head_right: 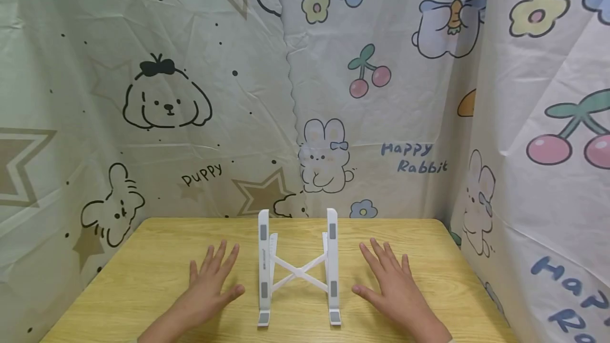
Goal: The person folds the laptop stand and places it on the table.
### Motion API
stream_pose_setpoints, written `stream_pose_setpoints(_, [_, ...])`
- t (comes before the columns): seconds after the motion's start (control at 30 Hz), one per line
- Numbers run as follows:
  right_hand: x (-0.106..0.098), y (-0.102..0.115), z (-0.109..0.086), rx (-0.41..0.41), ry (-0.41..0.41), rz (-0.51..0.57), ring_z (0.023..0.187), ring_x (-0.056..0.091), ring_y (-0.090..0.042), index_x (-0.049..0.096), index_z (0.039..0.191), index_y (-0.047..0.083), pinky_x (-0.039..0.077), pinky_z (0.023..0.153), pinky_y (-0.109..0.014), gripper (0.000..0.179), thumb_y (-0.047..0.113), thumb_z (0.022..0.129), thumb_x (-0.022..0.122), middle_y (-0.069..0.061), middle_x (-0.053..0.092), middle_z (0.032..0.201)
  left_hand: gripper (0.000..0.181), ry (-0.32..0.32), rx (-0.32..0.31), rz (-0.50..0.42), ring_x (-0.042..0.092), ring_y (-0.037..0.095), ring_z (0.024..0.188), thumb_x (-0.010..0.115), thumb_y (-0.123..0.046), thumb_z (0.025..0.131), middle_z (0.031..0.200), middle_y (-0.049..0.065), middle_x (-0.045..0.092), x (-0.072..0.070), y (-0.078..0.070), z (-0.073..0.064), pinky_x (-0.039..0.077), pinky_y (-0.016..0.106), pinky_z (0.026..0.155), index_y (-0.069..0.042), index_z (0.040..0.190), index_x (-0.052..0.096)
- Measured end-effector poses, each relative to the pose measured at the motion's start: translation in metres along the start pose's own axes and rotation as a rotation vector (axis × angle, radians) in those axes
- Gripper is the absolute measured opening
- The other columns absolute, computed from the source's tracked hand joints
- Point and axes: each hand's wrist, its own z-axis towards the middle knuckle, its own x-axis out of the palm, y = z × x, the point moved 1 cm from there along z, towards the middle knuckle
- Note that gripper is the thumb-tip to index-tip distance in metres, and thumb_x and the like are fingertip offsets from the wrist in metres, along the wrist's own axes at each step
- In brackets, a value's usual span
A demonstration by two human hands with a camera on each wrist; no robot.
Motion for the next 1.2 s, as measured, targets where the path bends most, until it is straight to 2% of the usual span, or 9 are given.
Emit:
stream_pose_setpoints(0.23, [0.0,0.006,0.0,0.047,0.012,0.082,0.149,0.029,-0.049,0.029,0.162,0.03,0.019,0.115,-0.077,0.086,0.052,0.092,0.072,-0.014,0.033,0.165,0.086,-0.003,-0.015,-0.096,-0.001,0.049,0.155,0.059,-0.056,0.099,0.17,0.019,0.005,0.005,-0.003,0.002,-0.004,0.086,0.109,-0.021,0.165,0.016])
stream_pose_setpoints(0.47, [0.003,0.01,0.0,0.106,0.028,0.197,0.145,0.038,-0.047,0.032,0.161,0.024,0.035,0.109,-0.074,0.08,0.058,0.096,0.064,-0.014,0.039,0.162,0.084,0.025,-0.046,-0.221,0.002,0.044,0.156,0.056,-0.054,0.102,0.171,0.016,0.008,0.005,-0.007,0.003,0.0,0.083,0.112,-0.017,0.165,0.015])
stream_pose_setpoints(0.63, [0.004,0.013,0.004,0.189,0.074,0.293,0.146,0.038,-0.046,0.032,0.161,0.023,0.035,0.111,-0.072,0.08,0.062,0.096,0.059,-0.014,0.038,0.163,0.08,0.002,-0.043,-0.331,0.008,0.046,0.155,0.054,-0.051,0.104,0.17,0.018,0.014,0.005,-0.009,0.005,0.004,0.082,0.114,-0.014,0.165,0.018])
stream_pose_setpoints(0.77, [0.003,0.016,0.007,0.234,0.092,0.368,0.144,0.042,-0.043,0.034,0.16,0.022,0.036,0.113,-0.069,0.08,0.062,0.096,0.06,-0.012,0.042,0.161,0.079,-0.022,-0.043,-0.394,0.013,0.046,0.155,0.055,-0.05,0.104,0.169,0.017,0.018,0.007,-0.01,0.005,0.013,0.077,0.117,-0.013,0.164,0.021])
stream_pose_setpoints(0.9, [0.003,0.018,0.009,0.26,0.095,0.447,0.141,0.047,-0.041,0.036,0.159,0.021,0.039,0.112,-0.066,0.078,0.058,0.096,0.062,-0.013,0.049,0.156,0.079,-0.057,-0.048,-0.43,0.023,0.046,0.152,0.058,-0.049,0.103,0.167,0.019,0.026,0.009,-0.011,0.007,0.024,0.071,0.118,-0.01,0.163,0.025])
stream_pose_setpoints(1.03, [0.005,0.018,0.012,0.298,0.104,0.506,0.138,0.05,-0.04,0.039,0.157,0.019,0.042,0.112,-0.061,0.075,0.055,0.096,0.064,-0.015,0.052,0.152,0.078,-0.083,-0.08,-0.457,0.032,0.048,0.148,0.058,-0.05,0.102,0.163,0.02,0.034,0.01,-0.013,0.009,0.03,0.071,0.115,-0.009,0.161,0.03])
stream_pose_setpoints(1.2, [0.007,0.02,0.014,0.33,0.098,0.581,0.134,0.055,-0.039,0.043,0.155,0.016,0.049,0.108,-0.055,0.07,0.045,0.097,0.068,-0.017,0.056,0.148,0.078,-0.07,-0.145,-0.565,0.036,0.046,0.146,0.06,-0.054,0.1,0.16,0.016,0.041,0.011,-0.014,0.012,0.033,0.071,0.113,-0.012,0.16,0.034])
